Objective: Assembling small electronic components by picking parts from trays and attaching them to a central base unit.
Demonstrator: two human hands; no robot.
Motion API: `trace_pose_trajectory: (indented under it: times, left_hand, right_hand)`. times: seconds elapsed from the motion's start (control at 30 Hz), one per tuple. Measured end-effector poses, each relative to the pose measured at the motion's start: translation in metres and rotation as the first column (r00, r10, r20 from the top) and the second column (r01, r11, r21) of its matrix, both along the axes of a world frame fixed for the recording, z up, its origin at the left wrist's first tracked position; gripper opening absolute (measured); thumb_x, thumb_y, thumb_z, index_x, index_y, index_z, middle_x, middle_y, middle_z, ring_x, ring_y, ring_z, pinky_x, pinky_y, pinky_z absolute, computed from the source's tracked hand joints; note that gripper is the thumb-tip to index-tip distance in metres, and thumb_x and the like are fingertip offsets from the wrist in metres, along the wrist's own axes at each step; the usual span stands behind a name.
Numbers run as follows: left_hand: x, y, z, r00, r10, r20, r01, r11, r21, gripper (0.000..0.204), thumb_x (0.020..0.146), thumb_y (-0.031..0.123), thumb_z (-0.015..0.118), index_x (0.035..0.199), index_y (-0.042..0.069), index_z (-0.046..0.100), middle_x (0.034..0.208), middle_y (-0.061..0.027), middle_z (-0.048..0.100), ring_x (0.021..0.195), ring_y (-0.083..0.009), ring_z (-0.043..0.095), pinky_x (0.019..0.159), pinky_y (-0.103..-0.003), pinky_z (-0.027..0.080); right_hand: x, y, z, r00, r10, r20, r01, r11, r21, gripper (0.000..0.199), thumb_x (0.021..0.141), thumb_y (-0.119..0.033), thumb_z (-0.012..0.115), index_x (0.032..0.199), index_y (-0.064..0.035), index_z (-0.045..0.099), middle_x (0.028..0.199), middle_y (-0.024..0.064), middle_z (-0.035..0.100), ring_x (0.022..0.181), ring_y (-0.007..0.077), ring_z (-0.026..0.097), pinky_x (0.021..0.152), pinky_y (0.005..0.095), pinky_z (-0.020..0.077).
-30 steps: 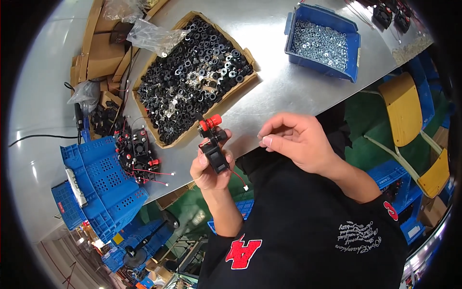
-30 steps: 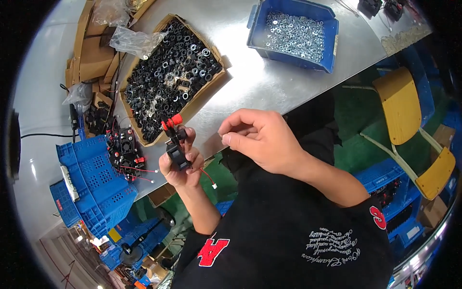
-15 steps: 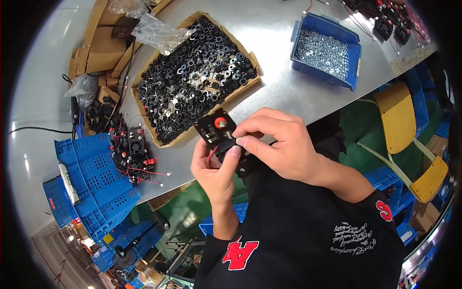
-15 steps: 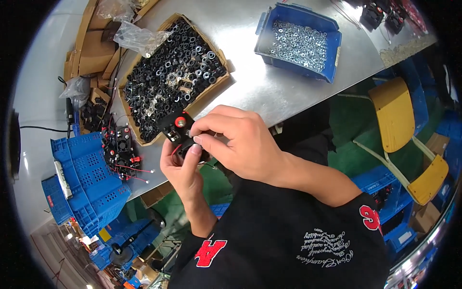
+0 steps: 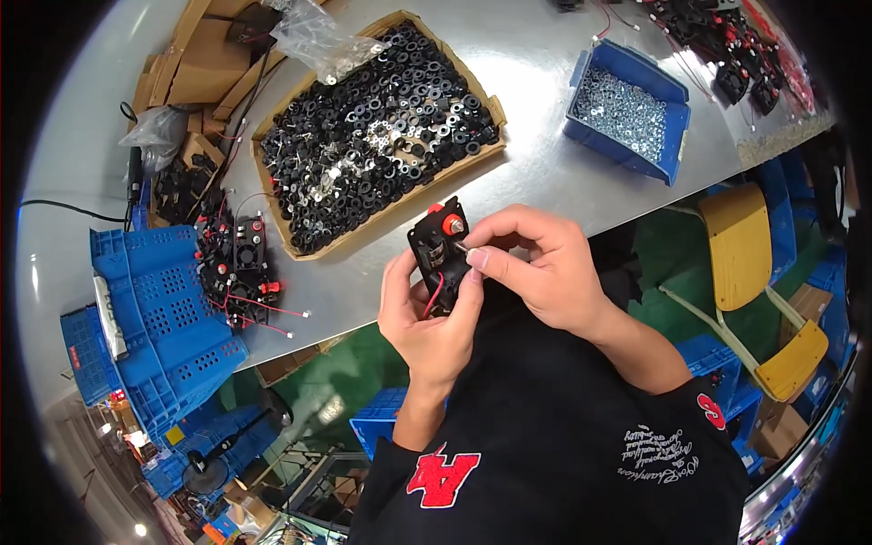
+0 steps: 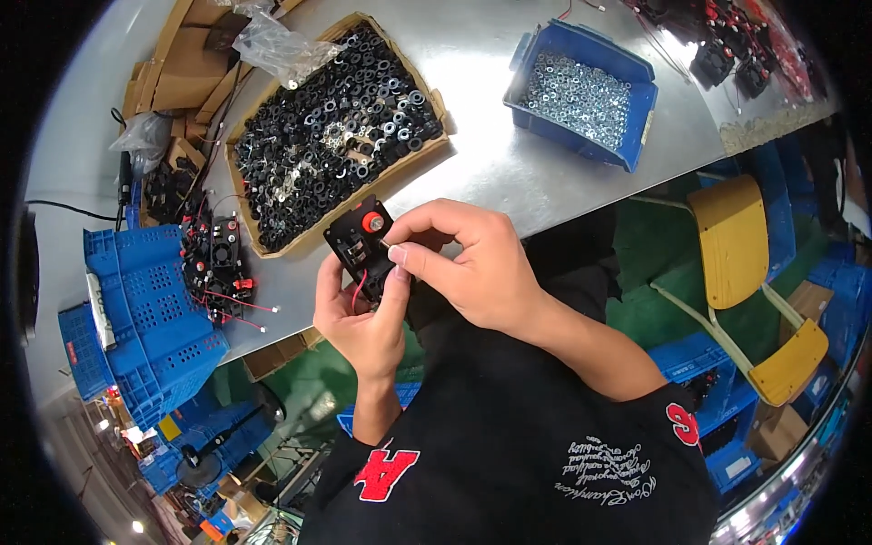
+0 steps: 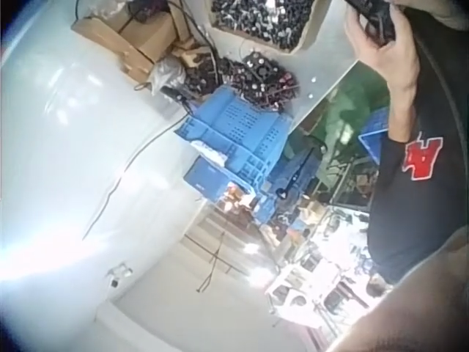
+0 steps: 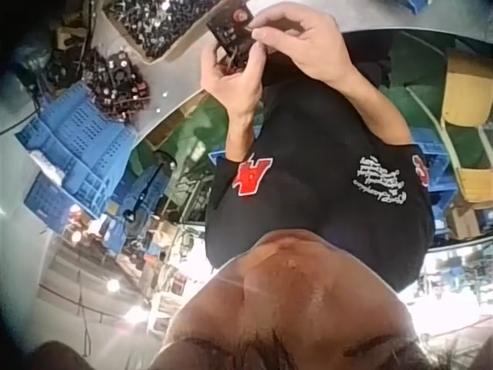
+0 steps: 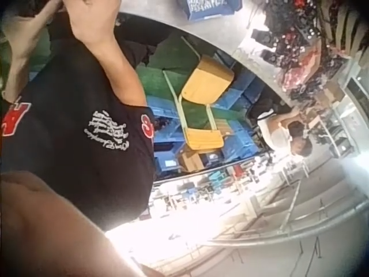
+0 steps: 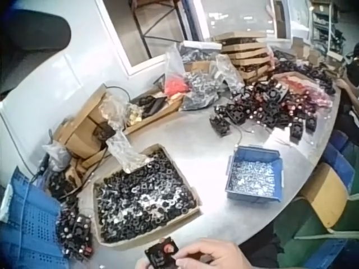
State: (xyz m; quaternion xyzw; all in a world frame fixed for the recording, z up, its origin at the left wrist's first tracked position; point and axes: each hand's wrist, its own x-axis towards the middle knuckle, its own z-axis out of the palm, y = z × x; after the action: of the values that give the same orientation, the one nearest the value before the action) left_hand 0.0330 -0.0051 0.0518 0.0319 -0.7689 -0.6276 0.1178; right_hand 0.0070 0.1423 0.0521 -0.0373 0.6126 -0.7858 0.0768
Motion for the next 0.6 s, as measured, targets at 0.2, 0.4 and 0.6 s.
trace_pose_trajectory:
  times: [0.2,0.4,0.6]
  left_hand:
    - [-0.003,0.008,-0.004,0.969,-0.007,-0.247,-0.066,0.955,-0.290,0.052,0.069,-0.004,0.078,0.116,-0.007,0.056,0.104,-0.0153,0.058,0.081,-0.0172,0.066,0.065,-0.025,0.057]
    - [-0.008,0.014,-0.008,0.929,0.018,-0.370,-0.164,0.915,-0.369,0.052,0.068,-0.003,0.079,0.115,-0.006,0.058,0.102,-0.0163,0.060,0.077,-0.0194,0.066,0.061,-0.027,0.058]
    - [-0.006,0.014,-0.008,0.906,0.020,-0.423,-0.222,0.873,-0.434,0.051,0.064,-0.003,0.080,0.112,-0.005,0.060,0.102,-0.0165,0.063,0.079,-0.0210,0.065,0.059,-0.026,0.057]
  right_hand:
    - [0.005,-0.002,-0.003,0.994,-0.095,0.061,0.095,0.995,-0.001,0.015,0.086,-0.002,0.066,0.100,0.0036,0.065,0.092,0.0070,0.067,0.081,0.0107,0.063,0.069,0.0253,0.0517]
    - [0.004,0.002,0.006,0.951,-0.145,-0.273,0.234,0.915,0.330,0.013,0.081,-0.001,0.068,0.093,0.0015,0.069,0.086,0.0089,0.069,0.075,0.0137,0.066,0.065,0.0252,0.0519]
    - [0.002,0.000,0.008,0.971,-0.153,-0.185,0.205,0.928,0.311,0.013,0.080,-0.002,0.068,0.093,0.0011,0.070,0.083,0.0098,0.069,0.072,0.0154,0.066,0.063,0.0257,0.0510]
